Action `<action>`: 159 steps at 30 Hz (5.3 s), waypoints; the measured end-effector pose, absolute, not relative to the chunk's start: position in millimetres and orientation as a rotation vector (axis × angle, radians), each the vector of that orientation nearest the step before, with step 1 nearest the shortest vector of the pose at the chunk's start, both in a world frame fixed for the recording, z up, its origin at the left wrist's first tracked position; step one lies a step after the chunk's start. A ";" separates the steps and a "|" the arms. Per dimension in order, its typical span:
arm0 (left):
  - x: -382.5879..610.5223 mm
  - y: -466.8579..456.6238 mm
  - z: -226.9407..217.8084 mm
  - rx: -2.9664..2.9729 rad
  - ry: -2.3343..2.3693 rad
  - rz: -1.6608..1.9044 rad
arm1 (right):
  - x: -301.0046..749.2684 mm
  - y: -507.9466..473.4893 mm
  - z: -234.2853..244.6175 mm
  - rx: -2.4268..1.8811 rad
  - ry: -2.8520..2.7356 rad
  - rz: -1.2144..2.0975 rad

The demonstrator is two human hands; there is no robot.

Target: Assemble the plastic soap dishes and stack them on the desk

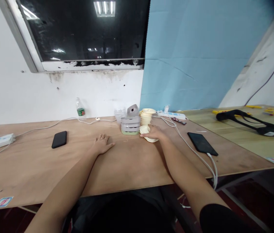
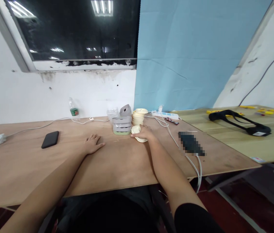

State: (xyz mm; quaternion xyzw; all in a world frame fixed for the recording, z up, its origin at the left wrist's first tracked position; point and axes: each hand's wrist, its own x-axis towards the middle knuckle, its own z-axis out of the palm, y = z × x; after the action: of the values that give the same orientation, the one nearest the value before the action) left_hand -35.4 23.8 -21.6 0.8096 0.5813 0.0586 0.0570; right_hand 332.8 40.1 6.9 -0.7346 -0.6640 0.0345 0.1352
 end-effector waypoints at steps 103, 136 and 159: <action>-40.1 26.7 3.6 2.423 1.585 0.338 | 210.4 13.3 0.1 -1.314 -2.165 0.542; -36.8 25.6 2.4 2.331 1.773 0.364 | 194.1 163.5 103.9 -1.604 -2.206 -0.177; -36.9 18.5 8.2 2.211 1.835 0.516 | 184.9 131.1 107.9 -1.246 -1.774 -0.090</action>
State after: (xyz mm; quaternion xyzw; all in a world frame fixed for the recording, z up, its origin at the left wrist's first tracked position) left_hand -36.9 18.5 8.2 0.7528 0.6246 0.1756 0.1110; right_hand 184.9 131.1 107.9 -0.5078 -0.7229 -0.0366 0.4671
